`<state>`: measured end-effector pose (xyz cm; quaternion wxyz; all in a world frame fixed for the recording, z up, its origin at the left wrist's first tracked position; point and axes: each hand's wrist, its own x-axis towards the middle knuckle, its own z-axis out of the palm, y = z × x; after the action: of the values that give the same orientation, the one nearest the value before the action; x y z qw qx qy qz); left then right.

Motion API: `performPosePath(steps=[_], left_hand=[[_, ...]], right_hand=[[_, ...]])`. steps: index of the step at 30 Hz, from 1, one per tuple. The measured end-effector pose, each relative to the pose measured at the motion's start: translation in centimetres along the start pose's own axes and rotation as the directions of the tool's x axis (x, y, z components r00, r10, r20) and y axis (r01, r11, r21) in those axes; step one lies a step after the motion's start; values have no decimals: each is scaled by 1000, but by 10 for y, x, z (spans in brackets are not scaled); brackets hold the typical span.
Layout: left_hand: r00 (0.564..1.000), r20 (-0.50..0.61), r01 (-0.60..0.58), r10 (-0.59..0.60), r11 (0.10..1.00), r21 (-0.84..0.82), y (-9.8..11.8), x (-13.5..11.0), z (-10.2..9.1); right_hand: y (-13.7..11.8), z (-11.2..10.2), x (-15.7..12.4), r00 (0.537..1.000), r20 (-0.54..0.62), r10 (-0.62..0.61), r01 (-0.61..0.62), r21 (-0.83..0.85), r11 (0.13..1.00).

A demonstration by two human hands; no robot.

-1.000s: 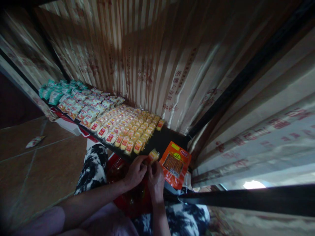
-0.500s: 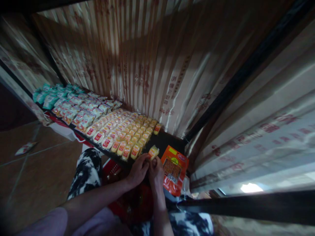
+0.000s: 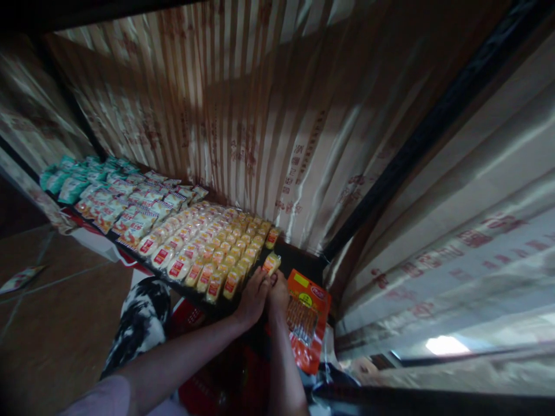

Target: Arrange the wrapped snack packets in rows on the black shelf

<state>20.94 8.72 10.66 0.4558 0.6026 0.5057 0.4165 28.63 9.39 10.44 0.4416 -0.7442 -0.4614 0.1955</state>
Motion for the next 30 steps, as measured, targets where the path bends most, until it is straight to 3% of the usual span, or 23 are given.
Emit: performPosePath(steps=[10, 14, 20, 26, 30], left_hand=[[1000, 2, -16, 16, 1000, -4, -8, 34, 23], [999, 5, 36, -36, 999, -33, -13, 42, 31], [1000, 22, -18, 19, 1000, -18, -7, 44, 26], [999, 14, 31, -30, 999, -24, -2, 50, 25], [997, 13, -76, 76, 997, -24, -7, 57, 30]], right_hand=[[15, 14, 34, 999, -11, -43, 42, -2, 999], [19, 17, 44, 997, -17, -82, 82, -1, 997], [24, 21, 58, 991, -16, -132, 133, 40, 990], [23, 25, 65, 991, 25, -129, 130, -48, 990], [25, 28, 71, 992, 29, -119, 121, -61, 991]])
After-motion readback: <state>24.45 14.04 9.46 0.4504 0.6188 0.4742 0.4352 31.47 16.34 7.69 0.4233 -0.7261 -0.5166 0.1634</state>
